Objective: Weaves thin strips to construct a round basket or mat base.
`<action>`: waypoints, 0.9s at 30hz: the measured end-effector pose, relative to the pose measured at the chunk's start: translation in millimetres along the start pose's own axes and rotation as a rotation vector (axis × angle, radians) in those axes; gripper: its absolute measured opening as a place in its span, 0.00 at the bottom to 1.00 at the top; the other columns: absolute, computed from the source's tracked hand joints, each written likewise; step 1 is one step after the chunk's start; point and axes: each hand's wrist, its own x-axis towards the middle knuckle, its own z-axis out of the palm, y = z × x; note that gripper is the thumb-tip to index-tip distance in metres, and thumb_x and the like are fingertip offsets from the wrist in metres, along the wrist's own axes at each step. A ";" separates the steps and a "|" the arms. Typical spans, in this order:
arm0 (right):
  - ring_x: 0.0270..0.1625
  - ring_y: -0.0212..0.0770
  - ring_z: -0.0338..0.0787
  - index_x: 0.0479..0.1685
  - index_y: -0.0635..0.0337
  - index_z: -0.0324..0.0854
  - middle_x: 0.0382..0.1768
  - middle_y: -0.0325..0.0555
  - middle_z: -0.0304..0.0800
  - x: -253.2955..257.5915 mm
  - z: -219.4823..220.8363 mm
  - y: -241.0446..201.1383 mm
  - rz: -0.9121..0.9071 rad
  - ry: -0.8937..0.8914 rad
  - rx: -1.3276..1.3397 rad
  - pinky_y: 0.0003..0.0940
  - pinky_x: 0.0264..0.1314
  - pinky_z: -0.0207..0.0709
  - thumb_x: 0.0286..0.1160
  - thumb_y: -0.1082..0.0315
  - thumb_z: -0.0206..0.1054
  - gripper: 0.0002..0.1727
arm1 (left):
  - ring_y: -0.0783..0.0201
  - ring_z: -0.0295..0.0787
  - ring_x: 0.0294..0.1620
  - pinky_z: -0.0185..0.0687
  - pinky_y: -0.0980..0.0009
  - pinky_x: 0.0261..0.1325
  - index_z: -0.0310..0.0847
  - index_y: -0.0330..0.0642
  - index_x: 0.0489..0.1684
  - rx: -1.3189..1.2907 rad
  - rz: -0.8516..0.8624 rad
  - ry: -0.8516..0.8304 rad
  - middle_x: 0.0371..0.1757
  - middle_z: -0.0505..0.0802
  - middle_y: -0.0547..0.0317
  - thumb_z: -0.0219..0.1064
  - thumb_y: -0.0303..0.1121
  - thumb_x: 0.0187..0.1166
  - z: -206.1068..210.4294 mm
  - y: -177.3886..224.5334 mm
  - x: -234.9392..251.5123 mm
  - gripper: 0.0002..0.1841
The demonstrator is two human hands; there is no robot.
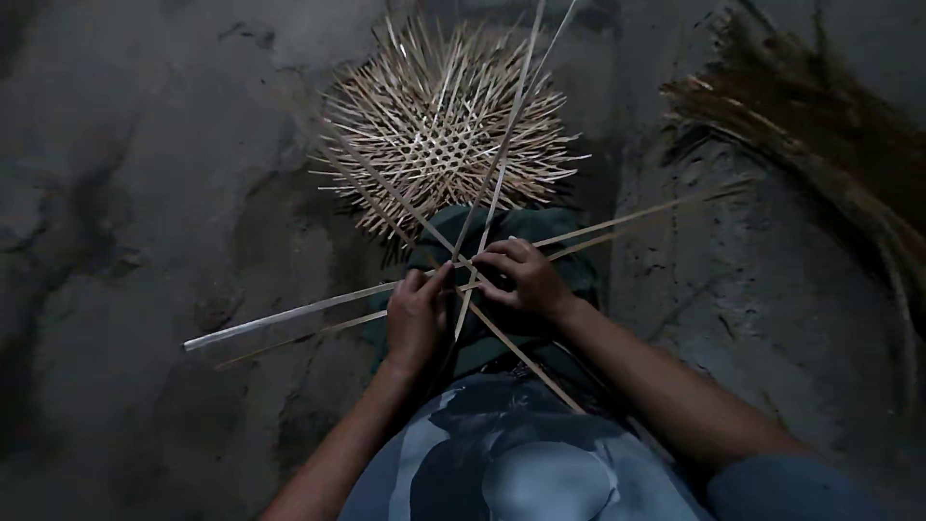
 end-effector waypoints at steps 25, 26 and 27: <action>0.63 0.40 0.86 0.59 0.48 0.92 0.56 0.41 0.91 27.6 -0.4 39.2 0.073 -0.056 0.273 0.40 0.70 0.80 0.75 0.55 0.74 0.17 | 0.52 0.92 0.52 0.88 0.52 0.54 0.80 0.51 0.79 0.052 0.024 -0.200 0.57 0.92 0.50 0.65 0.33 0.82 -12.1 3.3 47.3 0.23; 0.64 0.40 0.86 0.60 0.47 0.92 0.57 0.41 0.91 27.4 0.7 40.0 0.077 -0.058 0.254 0.40 0.70 0.80 0.75 0.54 0.73 0.18 | 0.53 0.92 0.52 0.88 0.53 0.54 0.80 0.52 0.79 0.054 0.021 -0.211 0.57 0.92 0.51 0.65 0.34 0.83 -11.7 2.6 48.9 0.24; 0.64 0.40 0.86 0.62 0.46 0.91 0.58 0.40 0.90 26.7 1.8 40.5 0.085 -0.065 0.239 0.41 0.71 0.80 0.77 0.53 0.72 0.18 | 0.53 0.92 0.52 0.89 0.53 0.54 0.80 0.53 0.79 0.054 0.021 -0.220 0.58 0.92 0.52 0.65 0.34 0.83 -11.5 1.5 50.0 0.23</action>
